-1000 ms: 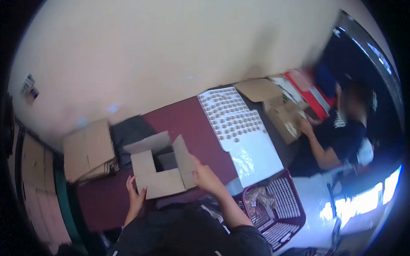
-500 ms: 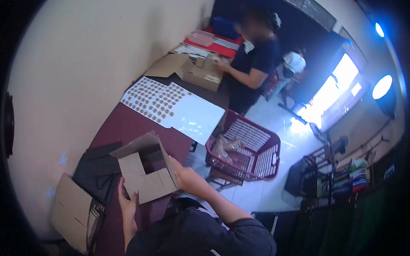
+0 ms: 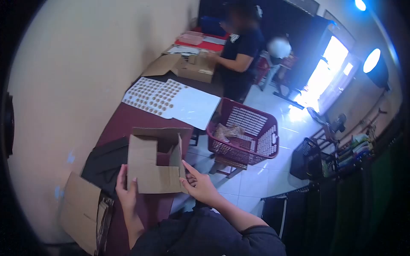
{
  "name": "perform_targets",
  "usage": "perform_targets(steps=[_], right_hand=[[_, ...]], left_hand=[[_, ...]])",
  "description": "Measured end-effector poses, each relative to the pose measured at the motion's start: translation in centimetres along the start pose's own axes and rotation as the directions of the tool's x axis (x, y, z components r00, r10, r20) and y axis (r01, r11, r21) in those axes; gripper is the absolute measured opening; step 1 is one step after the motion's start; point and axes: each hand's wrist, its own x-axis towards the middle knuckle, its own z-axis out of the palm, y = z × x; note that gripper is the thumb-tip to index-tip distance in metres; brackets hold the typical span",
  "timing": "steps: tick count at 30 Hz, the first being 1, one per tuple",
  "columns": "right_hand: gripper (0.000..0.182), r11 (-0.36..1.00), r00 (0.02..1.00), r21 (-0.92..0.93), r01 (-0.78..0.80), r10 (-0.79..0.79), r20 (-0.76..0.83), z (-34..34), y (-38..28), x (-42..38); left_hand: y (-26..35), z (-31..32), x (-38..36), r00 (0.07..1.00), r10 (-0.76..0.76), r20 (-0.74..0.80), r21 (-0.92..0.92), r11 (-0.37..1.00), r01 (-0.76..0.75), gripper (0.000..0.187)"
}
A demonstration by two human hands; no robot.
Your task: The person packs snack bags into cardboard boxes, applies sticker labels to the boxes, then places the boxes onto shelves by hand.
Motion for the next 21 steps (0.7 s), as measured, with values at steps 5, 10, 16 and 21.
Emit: perform_targets(steps=[5, 10, 16, 21], right_hand=[[0.057, 0.990, 0.973, -0.138, 0.026, 0.007, 0.233, 1.8, 0.8, 1.0], [0.037, 0.964, 0.738, -0.032, 0.263, -0.179, 0.651, 4.2, 1.0, 3.8], [0.034, 0.889, 0.574, -0.023, 0.457, -0.275, 0.771, 5.0, 2.7, 6.5], [0.046, 0.944, 0.829, -0.085, 0.320, -0.236, 0.508, 3.2, 3.7, 10.1]], left_hand=[[-4.1, -3.3, -1.3, 0.997, -0.050, -0.063, 0.020, 0.998, 0.051, 0.049], [-7.3, -5.5, -2.4, 0.982, -0.130, -0.135, 0.055, 0.989, 0.138, 0.041], [-6.0, -4.6, -3.3, 0.963, -0.031, -0.268, 0.250, 0.963, 0.100, 0.035], [-3.4, -1.7, -4.7, 0.973, 0.059, -0.224, 0.564, 0.822, 0.080, 0.032]])
